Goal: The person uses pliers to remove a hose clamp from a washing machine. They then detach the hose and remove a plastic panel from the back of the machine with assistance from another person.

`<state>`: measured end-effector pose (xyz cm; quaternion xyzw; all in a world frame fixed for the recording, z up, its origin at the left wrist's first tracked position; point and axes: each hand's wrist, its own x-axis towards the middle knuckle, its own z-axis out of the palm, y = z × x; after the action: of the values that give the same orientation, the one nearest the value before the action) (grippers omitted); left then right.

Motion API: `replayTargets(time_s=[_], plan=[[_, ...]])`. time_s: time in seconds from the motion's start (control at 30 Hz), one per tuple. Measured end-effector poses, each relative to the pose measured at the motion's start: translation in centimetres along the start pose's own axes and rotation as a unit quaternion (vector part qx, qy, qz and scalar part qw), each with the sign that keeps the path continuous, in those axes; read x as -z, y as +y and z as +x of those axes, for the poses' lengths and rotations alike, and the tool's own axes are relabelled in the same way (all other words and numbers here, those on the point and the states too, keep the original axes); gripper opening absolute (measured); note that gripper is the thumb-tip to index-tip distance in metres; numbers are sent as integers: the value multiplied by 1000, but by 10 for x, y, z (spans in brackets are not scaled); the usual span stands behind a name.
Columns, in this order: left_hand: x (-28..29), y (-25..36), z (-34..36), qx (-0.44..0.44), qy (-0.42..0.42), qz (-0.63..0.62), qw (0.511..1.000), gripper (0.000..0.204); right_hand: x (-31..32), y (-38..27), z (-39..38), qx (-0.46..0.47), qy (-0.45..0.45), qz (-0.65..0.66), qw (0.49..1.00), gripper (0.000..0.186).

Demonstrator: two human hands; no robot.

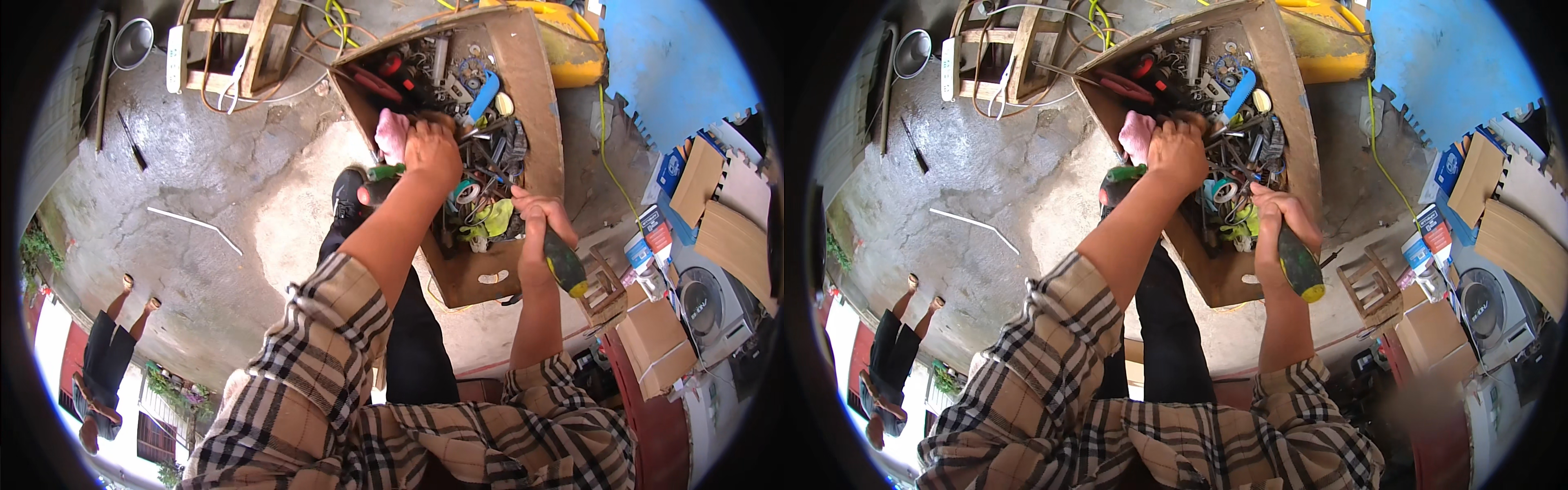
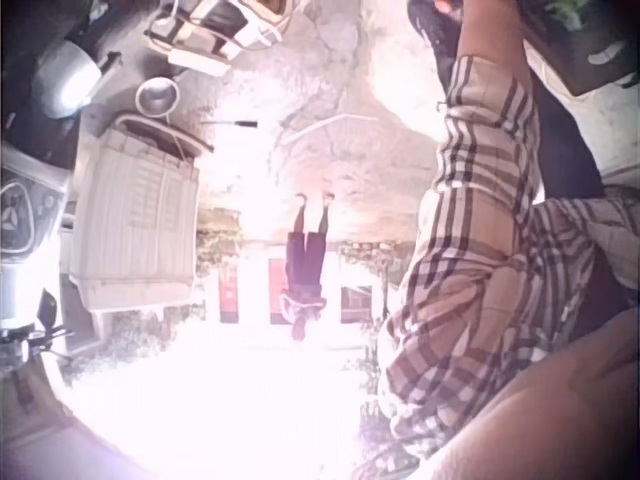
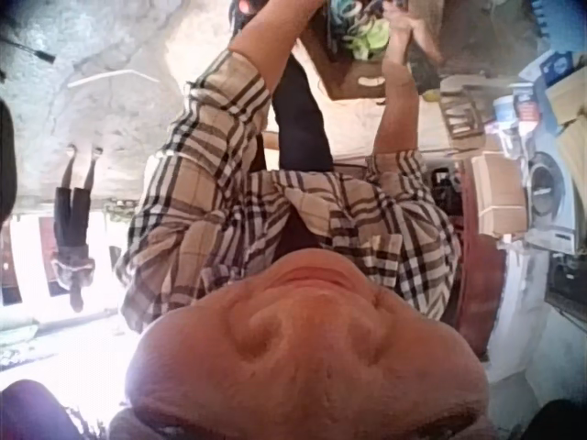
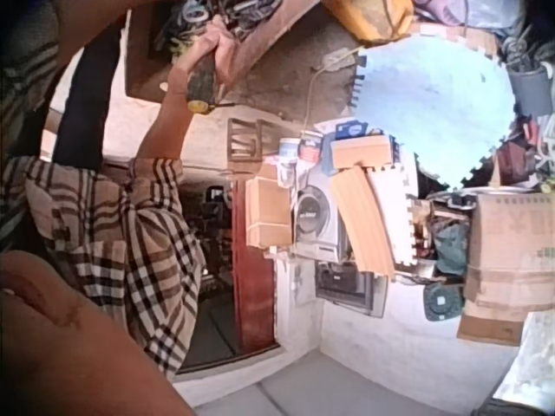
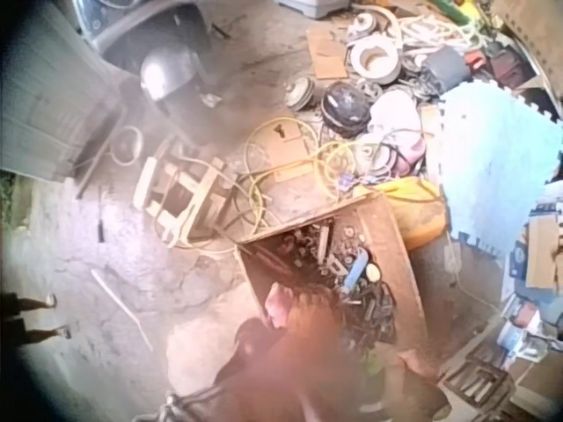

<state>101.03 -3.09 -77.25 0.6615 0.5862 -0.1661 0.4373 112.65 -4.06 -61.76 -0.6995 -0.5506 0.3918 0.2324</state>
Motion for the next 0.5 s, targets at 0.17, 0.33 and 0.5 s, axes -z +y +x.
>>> replayTargets(time_s=[0.17,0.33,0.5], plan=[[-3,-5,19,-17,19,13,1000,39,-1,-4,5,-32,-4,10,999,14],[-9,-8,23,-30,0,16,999,33,10,-30,33,27,12,33,999,13],[-12,-10,23,-55,-1,19,998,34,-2,-45,48,67,-15,-59,996,13]])
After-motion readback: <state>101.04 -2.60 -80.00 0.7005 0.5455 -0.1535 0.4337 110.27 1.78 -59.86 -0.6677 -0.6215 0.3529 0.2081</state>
